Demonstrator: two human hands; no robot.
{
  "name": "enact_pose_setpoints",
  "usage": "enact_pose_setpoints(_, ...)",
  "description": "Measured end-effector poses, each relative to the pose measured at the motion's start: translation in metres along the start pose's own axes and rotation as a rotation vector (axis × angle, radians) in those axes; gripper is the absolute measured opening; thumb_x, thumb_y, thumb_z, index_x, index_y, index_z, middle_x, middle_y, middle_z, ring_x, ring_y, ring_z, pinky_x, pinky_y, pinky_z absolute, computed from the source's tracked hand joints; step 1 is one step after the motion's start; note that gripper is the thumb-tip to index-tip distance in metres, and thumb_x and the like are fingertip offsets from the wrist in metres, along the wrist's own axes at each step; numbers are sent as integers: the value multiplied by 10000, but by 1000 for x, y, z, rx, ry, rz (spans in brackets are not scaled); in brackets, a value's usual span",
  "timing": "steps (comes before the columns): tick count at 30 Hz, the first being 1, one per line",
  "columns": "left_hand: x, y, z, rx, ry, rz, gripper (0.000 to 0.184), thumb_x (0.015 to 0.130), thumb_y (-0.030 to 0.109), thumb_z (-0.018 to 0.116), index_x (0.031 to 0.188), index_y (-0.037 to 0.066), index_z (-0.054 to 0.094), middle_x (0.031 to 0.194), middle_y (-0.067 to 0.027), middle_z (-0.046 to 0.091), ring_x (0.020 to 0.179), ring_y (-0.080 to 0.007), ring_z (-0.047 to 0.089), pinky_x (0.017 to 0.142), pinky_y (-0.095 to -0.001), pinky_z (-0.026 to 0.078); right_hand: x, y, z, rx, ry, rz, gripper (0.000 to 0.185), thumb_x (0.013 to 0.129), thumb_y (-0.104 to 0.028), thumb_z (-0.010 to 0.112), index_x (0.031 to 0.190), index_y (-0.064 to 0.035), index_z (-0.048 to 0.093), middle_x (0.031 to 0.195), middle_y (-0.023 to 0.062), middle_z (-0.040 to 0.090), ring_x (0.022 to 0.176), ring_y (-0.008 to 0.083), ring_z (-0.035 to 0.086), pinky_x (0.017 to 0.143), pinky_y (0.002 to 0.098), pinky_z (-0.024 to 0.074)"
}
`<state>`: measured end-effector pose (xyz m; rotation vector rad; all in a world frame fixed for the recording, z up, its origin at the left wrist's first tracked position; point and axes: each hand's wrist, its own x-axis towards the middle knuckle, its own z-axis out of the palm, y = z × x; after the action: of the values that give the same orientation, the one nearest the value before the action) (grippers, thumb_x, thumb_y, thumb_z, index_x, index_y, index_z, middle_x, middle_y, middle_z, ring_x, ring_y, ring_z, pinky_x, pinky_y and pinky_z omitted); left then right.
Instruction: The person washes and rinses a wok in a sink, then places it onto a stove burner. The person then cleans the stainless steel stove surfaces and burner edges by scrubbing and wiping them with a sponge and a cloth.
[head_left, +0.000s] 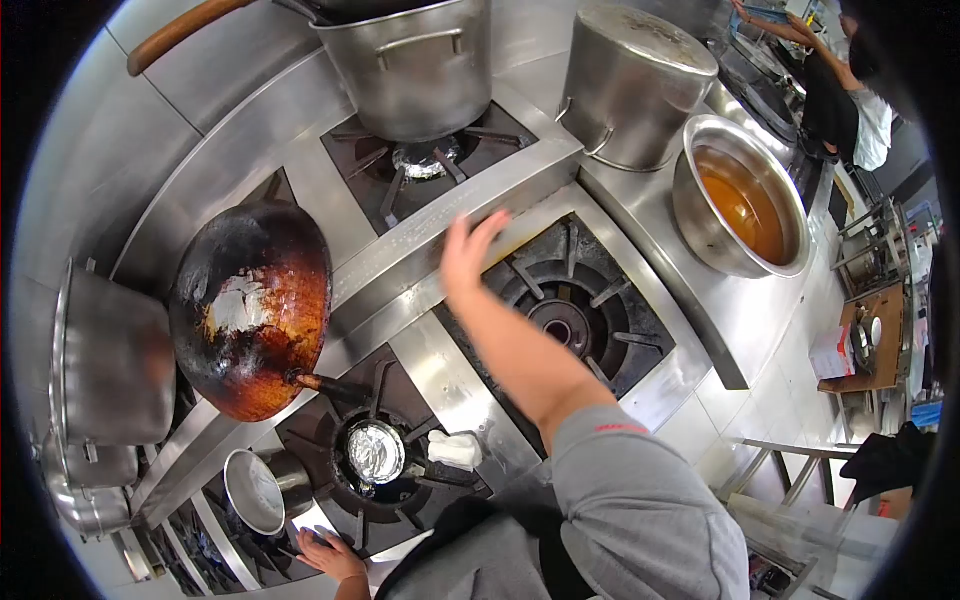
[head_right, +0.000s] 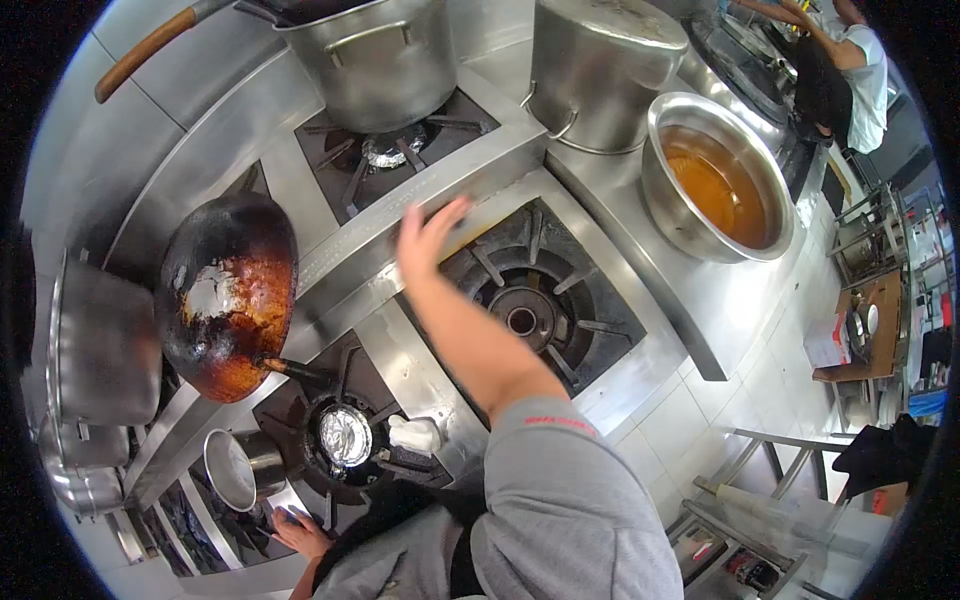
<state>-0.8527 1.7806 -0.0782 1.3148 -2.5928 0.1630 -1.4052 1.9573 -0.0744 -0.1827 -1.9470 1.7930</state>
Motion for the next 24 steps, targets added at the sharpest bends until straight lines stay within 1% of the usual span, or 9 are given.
enact_pose_setpoints(1, 1, -1, 2, -4, 2, 4, 357, 937, 301, 379, 1177, 42, 431, 1315, -126, 421, 1273, -294, 354, 1078, -529, 125, -20, -17, -5, 52, -121, 84, 784, 934, -371, 390, 1369, 128, -31, 1453, 294, -89, 1372, 358, -79, 1117, 393, -22)
enact_pose_setpoints(3, 0, -7, 6, 30, -7, 19, 344, 942, 288, 385, 1177, 42, 434, 1315, -123, 421, 1272, -294, 354, 1078, -528, 128, 19, -28, -22, 156, -98, 202, 799, 936, -374, 390, 1364, 127, -62, 1431, 327, -117, 1357, 409, -91, 1109, 438, -39)
enact_pose_setpoints(7, -1, -8, 9, 27, 24, 26, 371, 945, 313, 378, 1190, 39, 427, 1302, -119, 428, 1261, -293, 364, 1076, -529, 130, 153, -14, -72, 270, 168, 341, 761, 933, -458, 346, 1348, 148, 149, 1422, 330, 142, 1351, 383, 152, 1118, 400, 126)
enact_pose_setpoints(9, -3, -10, 7, 56, 62, 65, 399, 947, 345, 361, 1193, 38, 427, 1299, -122, 427, 1256, -295, 367, 1075, -530, 132, 133, -12, -56, 209, 240, 280, 759, 934, -448, 343, 1356, 144, 122, 1432, 325, 103, 1360, 380, 116, 1122, 400, 102)
enact_pose_setpoints(12, 1, 2, 1, 24, 0, 0, 397, 946, 350, 351, 1185, 46, 438, 1292, -119, 437, 1257, -293, 368, 1073, -534, 135, 39, -31, -34, 197, -90, 263, 783, 939, -395, 375, 1369, 129, -16, 1450, 298, -93, 1374, 350, -84, 1114, 394, -37)
enact_pose_setpoints(13, 1, -2, 8, 25, 8, -1, 397, 946, 350, 351, 1185, 46, 438, 1292, -119, 437, 1257, -293, 368, 1073, -534, 135, 40, -30, -33, 262, -98, 266, 808, 938, -414, 370, 1367, 124, -52, 1448, 286, -134, 1371, 339, -118, 1111, 388, -52)
enact_pose_setpoints(17, 0, -1, 10, 28, 46, 4, 382, 939, 339, 378, 1181, 50, 440, 1281, -128, 443, 1255, -292, 369, 1071, -533, 140, 125, -26, -62, 175, 149, 243, 798, 930, -464, 353, 1376, 117, 36, 1453, 302, -24, 1376, 362, -34, 1123, 404, 3)
enact_pose_setpoints(19, -1, -2, 4, -14, 73, 26, 364, 936, 320, 392, 1175, 50, 441, 1278, -131, 444, 1249, -298, 374, 1070, -534, 145, 140, -10, -67, 179, 138, 168, 794, 931, -451, 357, 1376, 119, 27, 1455, 297, -34, 1376, 358, -36, 1123, 407, 9)
enact_pose_setpoints(24, 0, -1, 8, -33, 39, -9, 367, 937, 325, 391, 1173, 48, 440, 1274, -130, 446, 1240, -309, 379, 1066, -534, 156, 75, -32, -40, 216, 20, 311, 850, 915, -467, 383, 1365, 139, -9, 1454, 295, -77, 1373, 356, -79, 1114, 407, -26)
